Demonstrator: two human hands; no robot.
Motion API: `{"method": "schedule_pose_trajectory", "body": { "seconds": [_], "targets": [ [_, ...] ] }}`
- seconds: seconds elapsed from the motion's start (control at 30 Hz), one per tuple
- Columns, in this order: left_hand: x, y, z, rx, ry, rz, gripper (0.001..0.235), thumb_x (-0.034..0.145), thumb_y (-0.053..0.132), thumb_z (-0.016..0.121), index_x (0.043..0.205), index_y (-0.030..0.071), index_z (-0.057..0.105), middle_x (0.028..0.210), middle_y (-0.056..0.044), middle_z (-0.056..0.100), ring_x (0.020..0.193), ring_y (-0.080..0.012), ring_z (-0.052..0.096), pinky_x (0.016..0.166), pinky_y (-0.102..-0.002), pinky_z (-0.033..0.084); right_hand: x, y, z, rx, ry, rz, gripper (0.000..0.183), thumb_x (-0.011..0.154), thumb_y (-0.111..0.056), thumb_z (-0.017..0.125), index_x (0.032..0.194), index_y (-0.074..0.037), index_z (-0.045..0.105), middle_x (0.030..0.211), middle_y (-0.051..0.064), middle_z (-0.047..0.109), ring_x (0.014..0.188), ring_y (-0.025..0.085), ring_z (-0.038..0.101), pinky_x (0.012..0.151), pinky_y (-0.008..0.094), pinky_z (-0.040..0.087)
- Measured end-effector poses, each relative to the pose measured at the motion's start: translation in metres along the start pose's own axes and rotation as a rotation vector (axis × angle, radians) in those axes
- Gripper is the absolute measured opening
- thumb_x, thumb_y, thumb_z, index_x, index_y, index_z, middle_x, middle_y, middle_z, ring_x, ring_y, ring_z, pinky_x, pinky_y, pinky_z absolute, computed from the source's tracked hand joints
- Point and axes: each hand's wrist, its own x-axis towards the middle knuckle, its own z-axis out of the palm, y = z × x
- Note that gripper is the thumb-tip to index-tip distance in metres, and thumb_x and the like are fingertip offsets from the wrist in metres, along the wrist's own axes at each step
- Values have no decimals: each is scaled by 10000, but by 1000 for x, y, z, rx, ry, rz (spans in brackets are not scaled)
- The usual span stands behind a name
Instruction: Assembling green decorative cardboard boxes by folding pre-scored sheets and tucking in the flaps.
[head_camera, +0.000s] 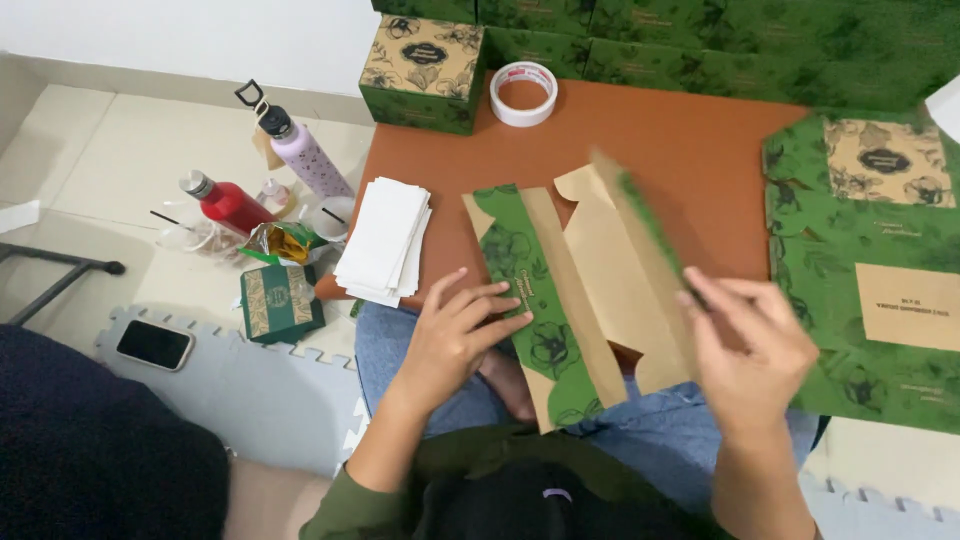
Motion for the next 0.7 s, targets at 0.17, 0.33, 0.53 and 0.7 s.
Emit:
{"method": "schedule_pose_trajectory", "body": {
  "seconds": [0.17, 0.33, 0.53, 0.7],
  "targets": [
    [-19, -13, 24, -200, -27, 68, 219, 1018, 158, 550, 1104, 193, 748, 1207, -22, 714, 1219, -229, 639, 1108, -551, 357, -15, -15, 26, 76, -363, -296, 316, 827, -133, 761, 1138, -186, 784, 1065, 39, 727, 958, 281, 702, 843, 423, 551],
    [-27, -19, 34, -247, -89, 49, 194, 1007, 163, 587, 1122, 177, 743, 1243, -29, 715, 1230, -224, 636, 1127, -530, 346, 6, -9, 25, 60, -975, -182, 678, 933, -471, 548, 1423, -5, 510, 1466, 362, 403, 1400, 537, 299, 1140, 644, 208],
    [-30, -20, 40, -216, -78, 56, 199, 998, 220, 606, 1143, 203, 741, 1213, -14, 725, 1195, -208, 652, 1129, -535, 355, 50, 12, 51, 2, -1261, 4, 693, 1057, -462, 356, 1576, -15, 252, 1622, 346, 87, 1513, 441, 58, 1227, 547, 37],
    [-26, -17, 41, -180, -24, 69, 220, 1004, 226, 594, 1165, 211, 743, 1166, -17, 737, 1154, -202, 671, 1119, -525, 372, 81, 14, 82, 5, -1219, -42, 698, 1060, -456, 379, 1556, 28, 297, 1599, 381, 165, 1505, 487, 122, 1221, 586, 83]
  ]
}}
